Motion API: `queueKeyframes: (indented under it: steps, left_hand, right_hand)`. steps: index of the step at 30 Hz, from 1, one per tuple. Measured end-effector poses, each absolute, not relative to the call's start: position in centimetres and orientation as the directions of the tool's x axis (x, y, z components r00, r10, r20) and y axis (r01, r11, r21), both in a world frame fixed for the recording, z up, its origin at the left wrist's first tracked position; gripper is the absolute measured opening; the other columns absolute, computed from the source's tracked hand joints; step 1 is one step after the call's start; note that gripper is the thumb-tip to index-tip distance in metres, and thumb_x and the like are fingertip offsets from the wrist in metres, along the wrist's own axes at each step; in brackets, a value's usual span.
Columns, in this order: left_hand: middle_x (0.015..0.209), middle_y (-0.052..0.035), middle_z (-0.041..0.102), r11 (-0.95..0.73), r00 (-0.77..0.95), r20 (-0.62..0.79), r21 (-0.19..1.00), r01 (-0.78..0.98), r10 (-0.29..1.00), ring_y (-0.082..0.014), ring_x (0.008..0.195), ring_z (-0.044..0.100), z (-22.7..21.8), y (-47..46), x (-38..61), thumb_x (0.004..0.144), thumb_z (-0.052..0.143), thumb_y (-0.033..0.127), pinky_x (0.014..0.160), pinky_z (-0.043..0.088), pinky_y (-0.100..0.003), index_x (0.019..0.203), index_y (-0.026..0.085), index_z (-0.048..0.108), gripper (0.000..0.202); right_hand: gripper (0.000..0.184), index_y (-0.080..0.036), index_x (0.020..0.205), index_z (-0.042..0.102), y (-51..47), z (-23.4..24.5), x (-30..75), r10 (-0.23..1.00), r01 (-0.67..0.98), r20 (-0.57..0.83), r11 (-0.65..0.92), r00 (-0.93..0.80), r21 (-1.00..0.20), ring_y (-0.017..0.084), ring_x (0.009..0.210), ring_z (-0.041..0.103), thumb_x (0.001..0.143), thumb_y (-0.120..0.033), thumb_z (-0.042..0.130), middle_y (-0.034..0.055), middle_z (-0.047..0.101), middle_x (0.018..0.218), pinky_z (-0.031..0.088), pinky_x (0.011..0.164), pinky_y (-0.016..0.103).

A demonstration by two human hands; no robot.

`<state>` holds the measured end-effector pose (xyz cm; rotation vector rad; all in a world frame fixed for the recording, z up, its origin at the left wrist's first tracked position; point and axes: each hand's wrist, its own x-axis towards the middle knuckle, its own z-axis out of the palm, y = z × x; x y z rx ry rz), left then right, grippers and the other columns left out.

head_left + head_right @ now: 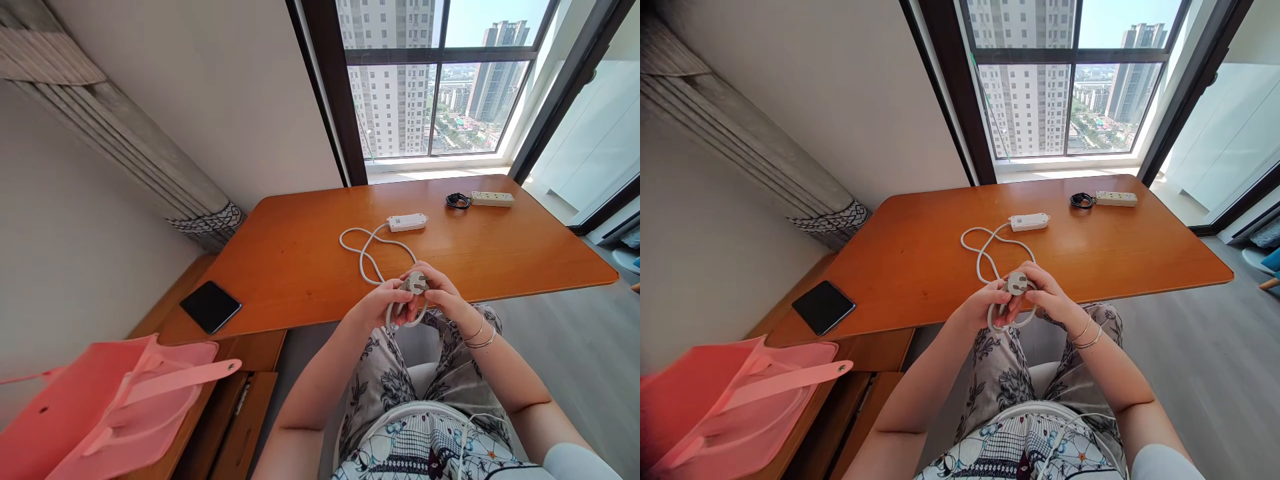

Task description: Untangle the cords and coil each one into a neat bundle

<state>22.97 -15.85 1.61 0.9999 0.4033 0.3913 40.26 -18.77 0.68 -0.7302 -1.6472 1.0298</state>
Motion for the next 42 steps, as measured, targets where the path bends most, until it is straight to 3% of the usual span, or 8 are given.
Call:
queueKeyframes:
  steps: [6, 13, 18, 21, 25, 32, 38, 42]
  left_hand:
    - [0.055, -0.0041, 0.064, 0.535, 0.771, -0.194, 0.817, -0.216, 0.607, -0.0091, 0.037, 0.051, 1.2, -16.0, 23.6, 0.069, 0.081, 0.053, 0.040, 0.039, -0.020, 0.066, 0.013, 0.060, 0.045]
    - [0.055, -0.0002, 0.056, 0.358, 0.589, -0.120, 0.882, -0.306, 0.799, -0.0155, 0.056, 0.062, 2.3, -17.3, 23.6, 0.079, 0.075, 0.057, 0.055, 0.049, -0.024, 0.077, 0.013, 0.063, 0.046]
    - [0.050, 0.0102, 0.031, 0.329, 0.556, -0.039, 0.839, -0.433, 0.830, -0.0039, 0.038, 0.027, 4.5, -17.9, 22.7, 0.084, 0.074, 0.053, 0.041, 0.025, -0.018, 0.077, 0.015, 0.057, 0.042]
    - [0.051, 0.0114, 0.022, 0.293, 0.473, 0.048, 0.728, -0.620, 0.880, -0.0038, 0.037, 0.014, 6.8, -17.5, 21.6, 0.097, 0.057, 0.052, 0.040, 0.023, -0.017, 0.076, 0.019, 0.050, 0.040]
    - [0.052, 0.0111, 0.017, 0.176, 0.299, 0.113, 0.597, -0.783, 0.947, -0.0052, 0.036, 0.007, 9.5, -16.9, 20.3, 0.106, 0.036, 0.049, 0.037, 0.020, -0.017, 0.079, 0.020, 0.048, 0.041]
    - [0.051, 0.0106, 0.016, 0.042, 0.185, 0.210, 0.547, -0.836, 0.960, -0.0070, 0.036, 0.006, 10.7, -17.7, 19.7, 0.106, 0.036, 0.051, 0.036, 0.020, -0.020, 0.081, 0.022, 0.047, 0.040]
    - [0.049, 0.0104, 0.019, -0.180, -0.051, 0.300, 0.422, -0.889, 0.953, -0.0076, 0.036, 0.010, 11.2, -17.8, 19.5, 0.107, 0.028, 0.050, 0.039, 0.024, -0.019, 0.079, 0.022, 0.046, 0.045]
    - [0.049, 0.0100, 0.025, -0.206, -0.100, 0.279, 0.380, -0.902, 0.955, -0.0073, 0.037, 0.015, 11.0, -16.8, 18.3, 0.108, 0.029, 0.049, 0.040, 0.027, -0.019, 0.080, 0.021, 0.048, 0.044]
  right_hand:
    - [0.060, -0.021, 0.085, 0.068, -18.3, -0.1, 39.4, 0.928, -0.023, 0.343, 0.343, -0.143, -0.939, 0.022, 0.079, 0.060, 0.084, -0.080, 0.059, 0.0069, 0.060, 0.089, 0.054, 0.074, 0.036]
    - [0.059, -0.021, 0.091, 0.067, -17.4, -0.8, 39.1, 0.966, -0.077, 0.258, 0.259, 0.021, -0.963, 0.019, 0.075, 0.059, 0.084, -0.078, 0.060, 0.0033, 0.059, 0.078, 0.053, 0.070, 0.033]
    - [0.079, -0.024, 0.121, 0.061, -16.5, -1.7, 39.5, 0.923, -0.120, 0.379, 0.370, -0.067, -0.921, 0.025, 0.097, 0.065, 0.077, -0.089, 0.056, 0.0093, 0.068, 0.111, 0.053, 0.092, 0.040]
    - [0.090, -0.024, 0.141, 0.053, -16.4, -2.3, 39.6, 0.845, -0.113, 0.452, 0.439, -0.286, -0.891, 0.029, 0.123, 0.060, 0.081, -0.091, 0.045, 0.0136, 0.062, 0.134, 0.045, 0.108, 0.046]
    - [0.067, -0.025, 0.132, 0.062, -17.2, -1.6, 39.1, 0.715, 0.138, 0.421, 0.581, -0.558, -0.802, 0.030, 0.137, 0.049, 0.085, -0.071, 0.067, 0.0118, 0.064, 0.136, 0.031, 0.118, 0.050]
    - [0.009, -0.022, 0.095, 0.068, -16.5, 0.5, 38.2, 0.719, 0.503, 0.518, 0.695, -0.465, -0.514, 0.026, 0.098, 0.060, 0.095, -0.029, 0.063, 0.0071, 0.072, 0.098, 0.041, 0.094, 0.045]
    - [0.022, -0.023, 0.091, 0.060, -15.4, 3.8, 40.8, 0.637, 0.585, 0.771, 0.626, -0.001, -0.516, 0.027, 0.096, 0.059, 0.101, -0.041, 0.050, 0.0100, 0.067, 0.097, 0.044, 0.088, 0.042]
    - [0.028, -0.023, 0.097, 0.059, -16.5, 6.5, 43.1, 0.733, 0.538, 0.679, 0.563, 0.024, -0.627, 0.018, 0.067, 0.051, 0.095, -0.050, 0.062, 0.0000, 0.057, 0.076, 0.041, 0.065, 0.030]
